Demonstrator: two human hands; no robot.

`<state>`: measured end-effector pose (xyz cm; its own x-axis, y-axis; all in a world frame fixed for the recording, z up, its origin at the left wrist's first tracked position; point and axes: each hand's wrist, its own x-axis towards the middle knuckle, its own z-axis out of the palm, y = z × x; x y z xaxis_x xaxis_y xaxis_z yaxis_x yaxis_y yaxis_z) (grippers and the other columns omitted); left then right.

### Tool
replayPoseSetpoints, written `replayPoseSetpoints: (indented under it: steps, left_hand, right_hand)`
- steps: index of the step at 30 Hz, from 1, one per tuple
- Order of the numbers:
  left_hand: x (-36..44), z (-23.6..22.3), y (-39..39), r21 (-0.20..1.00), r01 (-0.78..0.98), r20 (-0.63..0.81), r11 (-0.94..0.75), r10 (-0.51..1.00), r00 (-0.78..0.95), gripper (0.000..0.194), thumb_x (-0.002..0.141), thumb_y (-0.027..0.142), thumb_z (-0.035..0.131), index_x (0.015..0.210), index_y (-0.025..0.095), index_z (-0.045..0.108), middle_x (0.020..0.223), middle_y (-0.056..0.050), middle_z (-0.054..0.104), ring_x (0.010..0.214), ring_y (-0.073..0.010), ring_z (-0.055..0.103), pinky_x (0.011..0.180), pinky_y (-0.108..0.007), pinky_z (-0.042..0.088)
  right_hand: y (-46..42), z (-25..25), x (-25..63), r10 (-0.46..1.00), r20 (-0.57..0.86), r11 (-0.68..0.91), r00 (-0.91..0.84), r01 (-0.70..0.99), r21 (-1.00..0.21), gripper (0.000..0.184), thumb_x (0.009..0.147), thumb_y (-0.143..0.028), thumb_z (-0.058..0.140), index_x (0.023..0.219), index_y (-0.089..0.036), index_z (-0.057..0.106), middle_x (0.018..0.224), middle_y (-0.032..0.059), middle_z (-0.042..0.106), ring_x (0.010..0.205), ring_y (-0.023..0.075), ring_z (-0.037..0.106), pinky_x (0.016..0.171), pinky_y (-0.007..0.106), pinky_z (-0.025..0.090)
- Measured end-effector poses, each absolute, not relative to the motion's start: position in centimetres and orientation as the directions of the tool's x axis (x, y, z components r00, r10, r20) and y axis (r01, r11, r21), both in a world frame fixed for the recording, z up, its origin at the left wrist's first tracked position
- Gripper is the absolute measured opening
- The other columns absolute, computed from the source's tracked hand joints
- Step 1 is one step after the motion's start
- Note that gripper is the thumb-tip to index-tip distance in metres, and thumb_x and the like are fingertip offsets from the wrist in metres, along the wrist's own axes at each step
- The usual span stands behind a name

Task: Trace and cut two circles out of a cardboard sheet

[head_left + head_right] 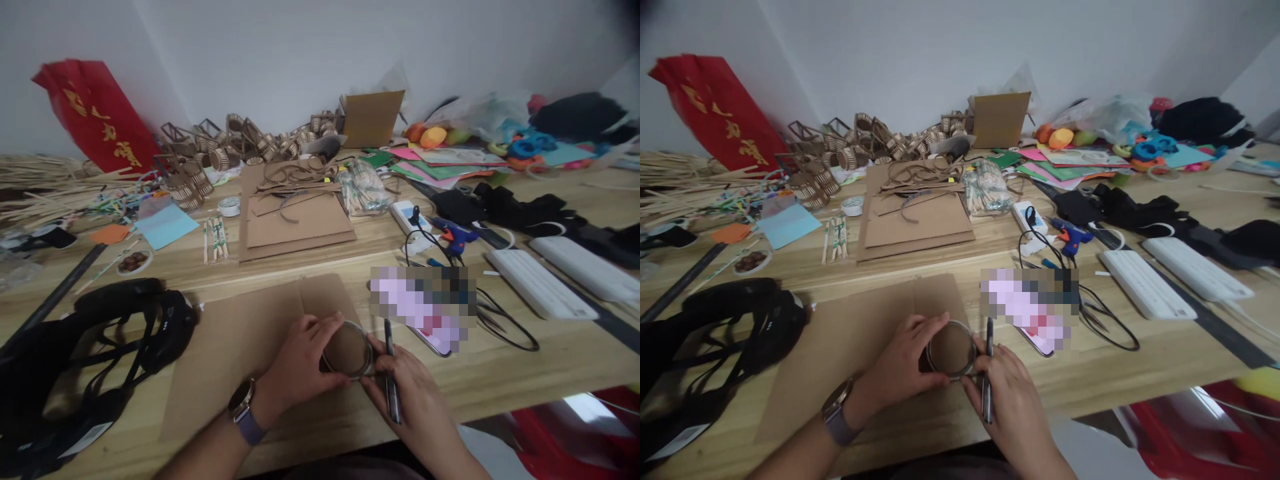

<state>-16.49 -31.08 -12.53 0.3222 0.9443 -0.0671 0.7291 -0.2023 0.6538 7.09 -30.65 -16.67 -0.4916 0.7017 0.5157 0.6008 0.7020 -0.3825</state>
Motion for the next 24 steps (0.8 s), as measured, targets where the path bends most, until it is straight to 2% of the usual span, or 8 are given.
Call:
replayPoseSetpoints:
  steps: [3, 6, 10, 15, 24]
  left_hand:
    - [-16.39, -12.33, -31.17, 0.649, 0.739, -0.094, -0.180, 0.945, 0.312, 0.093, 0.076, 0.039, 0.091, 0.156, 0.020, 0.046, 0.149, -0.013, 0.062, 0.129, -0.0347, 0.050, 0.113, -0.051, 0.043]
    - [-16.32, -12.32, -31.19, 0.646, 0.746, -0.102, -0.163, 0.950, 0.296, 0.092, 0.076, 0.040, 0.091, 0.155, 0.020, 0.048, 0.144, -0.013, 0.065, 0.127, -0.0344, 0.051, 0.112, -0.050, 0.044]
    - [-16.29, -12.41, -31.13, 0.653, 0.742, -0.111, -0.152, 0.950, 0.292, 0.092, 0.075, 0.042, 0.092, 0.154, 0.021, 0.049, 0.144, -0.012, 0.065, 0.127, -0.0340, 0.051, 0.112, -0.050, 0.044]
    - [-16.32, -12.60, -31.04, 0.663, 0.733, -0.115, -0.149, 0.948, 0.296, 0.093, 0.075, 0.042, 0.092, 0.154, 0.019, 0.049, 0.147, -0.013, 0.063, 0.129, -0.0343, 0.049, 0.113, -0.050, 0.042]
    - [-16.25, -12.51, -31.09, 0.669, 0.732, -0.127, -0.129, 0.950, 0.284, 0.092, 0.075, 0.042, 0.091, 0.154, 0.019, 0.050, 0.148, -0.012, 0.063, 0.130, -0.0345, 0.048, 0.115, -0.051, 0.042]
  right_hand:
    - [-30.69, -16.62, 7.05, 0.704, 0.510, 0.698, -0.495, 0.615, -0.367, 0.005, 0.101, -0.023, 0.056, 0.099, -0.027, 0.053, 0.123, 0.0182, 0.078, 0.100, 0.0373, 0.078, 0.084, 0.061, 0.063]
    - [-30.70, -16.68, 7.00, 0.705, 0.504, 0.697, -0.498, 0.620, -0.362, 0.004, 0.103, -0.026, 0.053, 0.100, -0.028, 0.052, 0.123, 0.0187, 0.078, 0.101, 0.0375, 0.077, 0.081, 0.060, 0.063]
    - [-30.61, -16.86, 6.96, 0.709, 0.498, 0.693, -0.500, 0.625, -0.360, 0.008, 0.106, -0.030, 0.051, 0.099, -0.028, 0.050, 0.119, 0.0183, 0.079, 0.096, 0.0374, 0.078, 0.077, 0.059, 0.063]
    - [-30.46, -17.04, 7.09, 0.708, 0.497, 0.696, -0.501, 0.613, -0.374, 0.012, 0.108, -0.037, 0.050, 0.099, -0.028, 0.051, 0.121, 0.0179, 0.079, 0.099, 0.0372, 0.078, 0.079, 0.059, 0.063]
    - [-30.63, -17.25, 7.12, 0.724, 0.496, 0.682, -0.480, 0.610, -0.404, 0.008, 0.105, -0.033, 0.055, 0.100, -0.028, 0.054, 0.122, 0.0167, 0.079, 0.101, 0.0370, 0.078, 0.086, 0.060, 0.063]
